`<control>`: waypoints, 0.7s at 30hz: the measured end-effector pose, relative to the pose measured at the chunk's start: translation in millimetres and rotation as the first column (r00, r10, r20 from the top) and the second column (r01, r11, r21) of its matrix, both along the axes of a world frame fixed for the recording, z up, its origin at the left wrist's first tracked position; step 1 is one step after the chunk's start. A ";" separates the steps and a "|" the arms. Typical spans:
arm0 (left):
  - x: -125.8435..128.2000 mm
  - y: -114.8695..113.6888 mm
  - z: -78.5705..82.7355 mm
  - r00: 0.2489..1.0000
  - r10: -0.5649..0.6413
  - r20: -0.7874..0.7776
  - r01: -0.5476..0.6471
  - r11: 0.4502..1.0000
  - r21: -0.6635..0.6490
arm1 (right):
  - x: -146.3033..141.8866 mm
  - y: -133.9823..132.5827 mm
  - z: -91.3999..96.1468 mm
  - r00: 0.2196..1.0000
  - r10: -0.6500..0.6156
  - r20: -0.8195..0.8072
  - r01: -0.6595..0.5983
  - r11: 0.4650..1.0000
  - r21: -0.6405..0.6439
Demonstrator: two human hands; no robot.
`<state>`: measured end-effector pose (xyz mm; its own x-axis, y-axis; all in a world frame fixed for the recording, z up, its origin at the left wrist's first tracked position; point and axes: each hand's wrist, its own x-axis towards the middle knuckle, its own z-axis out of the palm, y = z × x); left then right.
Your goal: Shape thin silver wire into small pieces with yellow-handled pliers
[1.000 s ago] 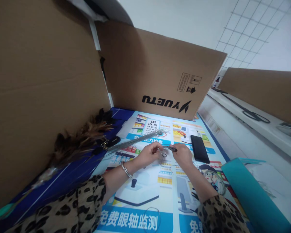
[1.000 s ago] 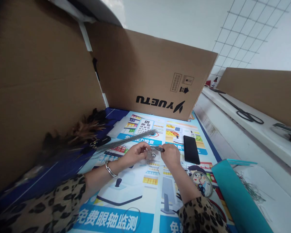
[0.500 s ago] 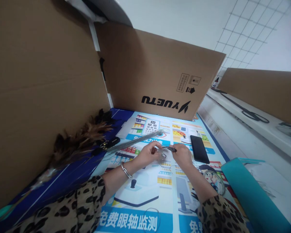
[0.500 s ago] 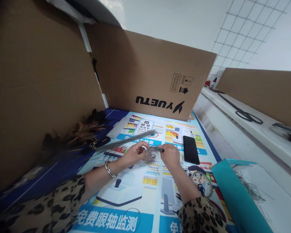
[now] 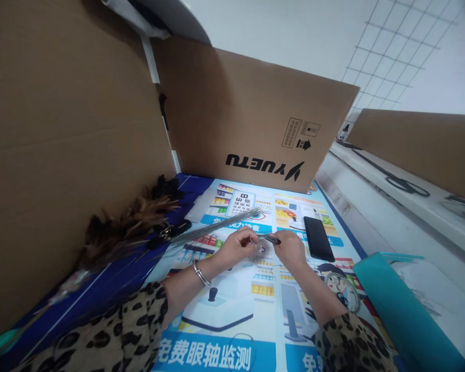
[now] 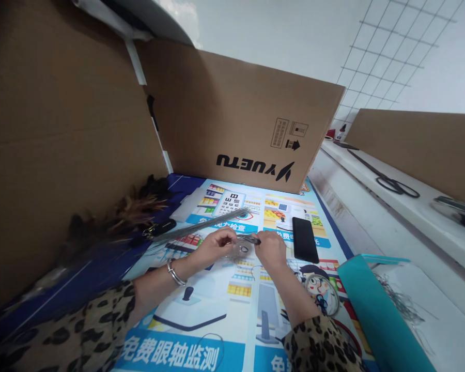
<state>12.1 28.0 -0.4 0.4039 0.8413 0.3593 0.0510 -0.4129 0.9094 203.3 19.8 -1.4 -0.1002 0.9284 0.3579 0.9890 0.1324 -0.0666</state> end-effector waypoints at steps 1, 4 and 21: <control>-0.2 -0.3 1.3 1.000 0.003 -0.003 -0.003 1.000 0.008 | 0.0 0.0 0.2 1.000 -0.005 0.001 0.005 1.000 -0.003; -1.0 -1.1 4.4 1.000 0.006 -0.018 -0.006 0.999 0.032 | -0.1 -0.1 0.8 1.000 -0.013 0.008 0.013 1.000 -0.009; -0.1 -4.7 0.0 0.996 0.012 -0.084 -0.012 1.000 0.004 | -4.3 -2.5 0.6 1.000 0.009 -0.001 -0.009 1.000 -0.005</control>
<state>12.0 23.3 -0.4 0.4227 0.8449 0.3278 0.1322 -0.4153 0.9000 199.1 17.3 -0.8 -0.1079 0.9293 0.3533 0.9877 0.1406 -0.0683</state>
